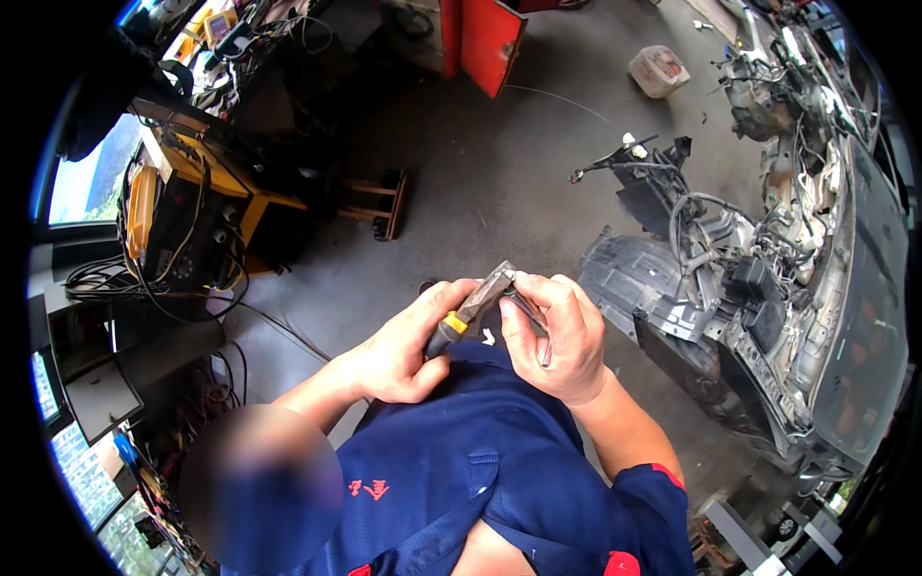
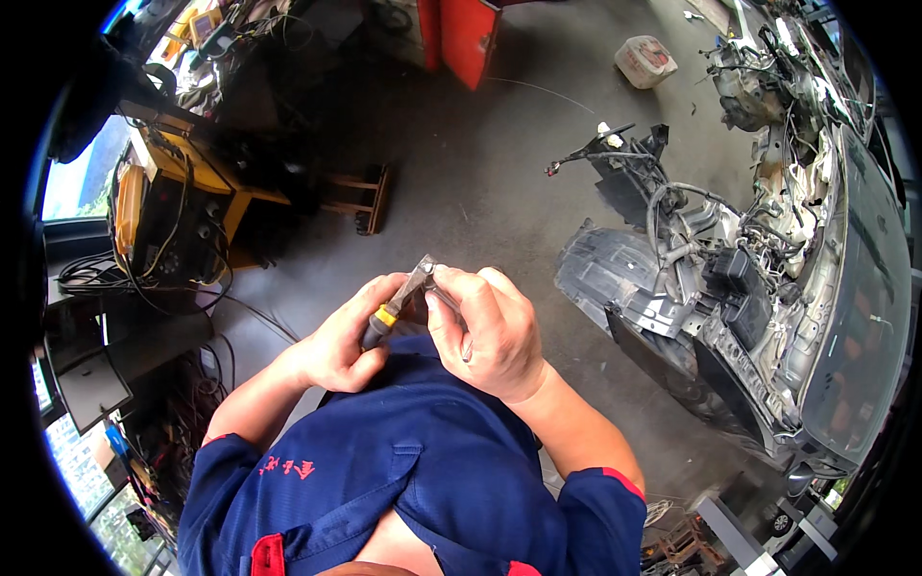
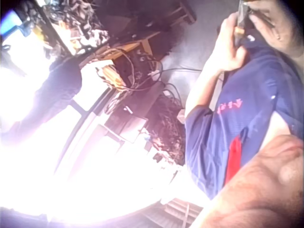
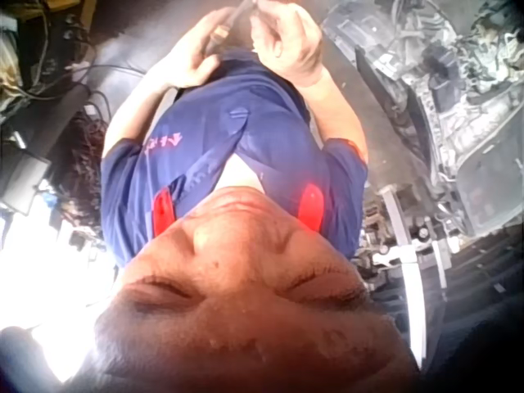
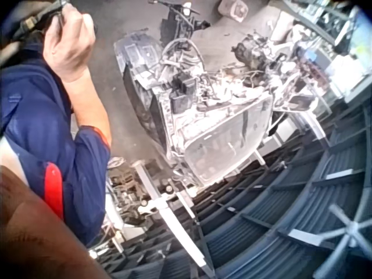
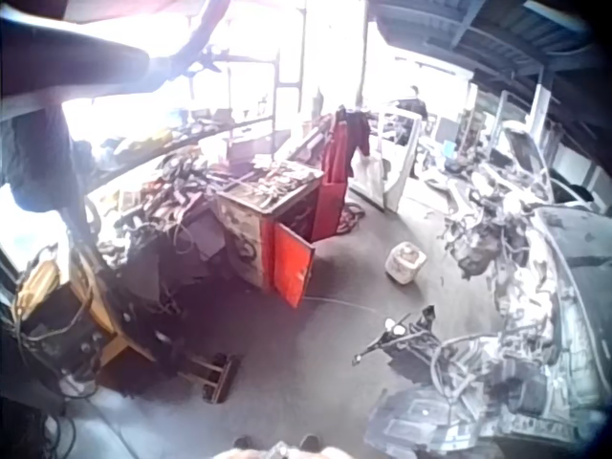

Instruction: The person picks up a pair of pliers from the floor and fits a small metal piece and a pin together using the pliers and their hands.

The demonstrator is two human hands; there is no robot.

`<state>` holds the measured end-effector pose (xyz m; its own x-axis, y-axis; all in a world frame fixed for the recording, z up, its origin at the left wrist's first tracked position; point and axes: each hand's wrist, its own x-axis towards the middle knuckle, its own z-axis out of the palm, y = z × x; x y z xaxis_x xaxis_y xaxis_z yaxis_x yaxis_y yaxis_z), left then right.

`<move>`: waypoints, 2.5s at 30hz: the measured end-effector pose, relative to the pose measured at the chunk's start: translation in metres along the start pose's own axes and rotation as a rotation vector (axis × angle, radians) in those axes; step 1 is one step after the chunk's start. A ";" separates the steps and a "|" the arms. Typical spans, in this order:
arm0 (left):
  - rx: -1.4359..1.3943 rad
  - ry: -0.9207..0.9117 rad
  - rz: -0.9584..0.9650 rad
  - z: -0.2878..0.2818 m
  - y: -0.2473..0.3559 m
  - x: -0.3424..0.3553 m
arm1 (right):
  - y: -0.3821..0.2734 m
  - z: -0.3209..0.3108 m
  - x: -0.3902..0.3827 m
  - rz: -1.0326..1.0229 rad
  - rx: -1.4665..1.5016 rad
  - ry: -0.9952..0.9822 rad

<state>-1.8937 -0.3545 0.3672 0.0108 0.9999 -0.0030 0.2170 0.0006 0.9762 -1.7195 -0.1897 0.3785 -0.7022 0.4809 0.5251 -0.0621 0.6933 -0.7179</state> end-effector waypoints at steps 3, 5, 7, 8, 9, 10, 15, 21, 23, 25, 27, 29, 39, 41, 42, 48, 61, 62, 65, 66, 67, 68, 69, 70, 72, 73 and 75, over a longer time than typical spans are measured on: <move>-0.028 -0.012 -0.047 0.001 0.002 0.002 | 0.000 -0.006 0.006 -0.013 -0.003 -0.011; -0.024 -0.011 -0.042 0.002 0.000 0.000 | -0.002 -0.012 0.010 -0.028 -0.017 -0.031; -0.021 -0.012 -0.034 0.002 -0.001 0.000 | -0.003 -0.018 0.012 -0.018 -0.038 -0.106; -0.007 -0.012 -0.024 0.002 0.000 0.000 | -0.003 -0.020 0.013 -0.015 -0.039 -0.103; 0.008 -0.010 -0.017 0.002 0.000 0.000 | -0.003 -0.021 0.014 -0.023 -0.044 -0.124; 0.007 -0.011 -0.020 0.002 -0.001 -0.001 | -0.002 -0.022 0.015 -0.030 -0.048 -0.144; -0.071 -0.034 -0.063 0.001 0.004 -0.001 | -0.001 -0.025 0.019 0.024 -0.008 -0.163; -0.100 -0.054 -0.082 -0.003 0.010 0.002 | -0.001 -0.028 0.026 0.143 0.062 -0.220; -0.201 -0.077 -0.116 -0.004 0.013 0.002 | -0.001 -0.026 0.027 0.137 0.071 -0.202; -0.215 -0.086 -0.142 -0.005 0.014 0.002 | 0.002 -0.023 0.028 0.125 0.104 -0.165; -0.229 -0.092 -0.166 -0.006 0.013 0.001 | 0.001 -0.027 0.029 0.154 0.100 -0.201; -0.179 -0.112 -0.137 -0.007 0.011 0.000 | 0.000 -0.030 0.031 0.182 0.097 -0.238; -0.310 -0.090 -0.221 -0.006 0.010 -0.005 | -0.004 -0.030 0.034 0.298 0.148 -0.302; -0.298 -0.100 -0.231 -0.008 0.013 -0.005 | -0.005 -0.030 0.035 0.311 0.139 -0.327; -0.299 -0.103 -0.231 -0.009 0.014 -0.004 | -0.005 -0.030 0.036 0.305 0.133 -0.328; -0.220 -0.104 -0.238 -0.009 0.006 -0.007 | -0.003 -0.028 0.032 0.344 0.159 -0.321; -0.204 -0.048 -0.275 -0.002 0.007 -0.001 | -0.001 -0.013 0.008 0.475 0.287 -0.190; -0.203 -0.052 -0.270 -0.002 0.008 0.000 | 0.000 -0.013 0.006 0.476 0.288 -0.189; -0.167 -0.040 -0.274 0.000 0.010 0.002 | 0.001 -0.013 0.003 0.434 0.304 -0.160; -0.166 -0.041 -0.274 0.000 0.011 0.003 | 0.001 -0.013 0.002 0.428 0.304 -0.166; -0.153 -0.043 -0.275 0.000 0.012 0.005 | 0.001 -0.013 0.002 0.422 0.304 -0.171; -0.139 -0.044 -0.275 0.000 0.013 0.006 | 0.002 -0.011 0.001 0.421 0.303 -0.170; -0.138 -0.043 -0.274 0.001 0.011 0.005 | 0.003 -0.008 -0.002 0.389 0.284 -0.130; -0.108 -0.022 -0.244 0.004 0.007 0.004 | 0.004 -0.006 -0.004 0.357 0.265 -0.091; -0.077 0.006 -0.213 0.005 0.005 0.003 | 0.011 -0.008 -0.004 0.167 0.043 -0.107; -0.082 -0.003 -0.224 0.005 0.006 0.004 | 0.015 -0.008 -0.003 -0.024 -0.177 -0.119; -0.089 -0.003 -0.232 0.006 0.007 0.004 | 0.018 -0.007 -0.003 -0.090 -0.231 -0.088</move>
<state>-1.8860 -0.3507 0.3725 -0.0261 0.9729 -0.2297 0.1269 0.2311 0.9646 -1.7134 -0.1744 0.3672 -0.7611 0.3698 0.5329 0.0294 0.8404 -0.5412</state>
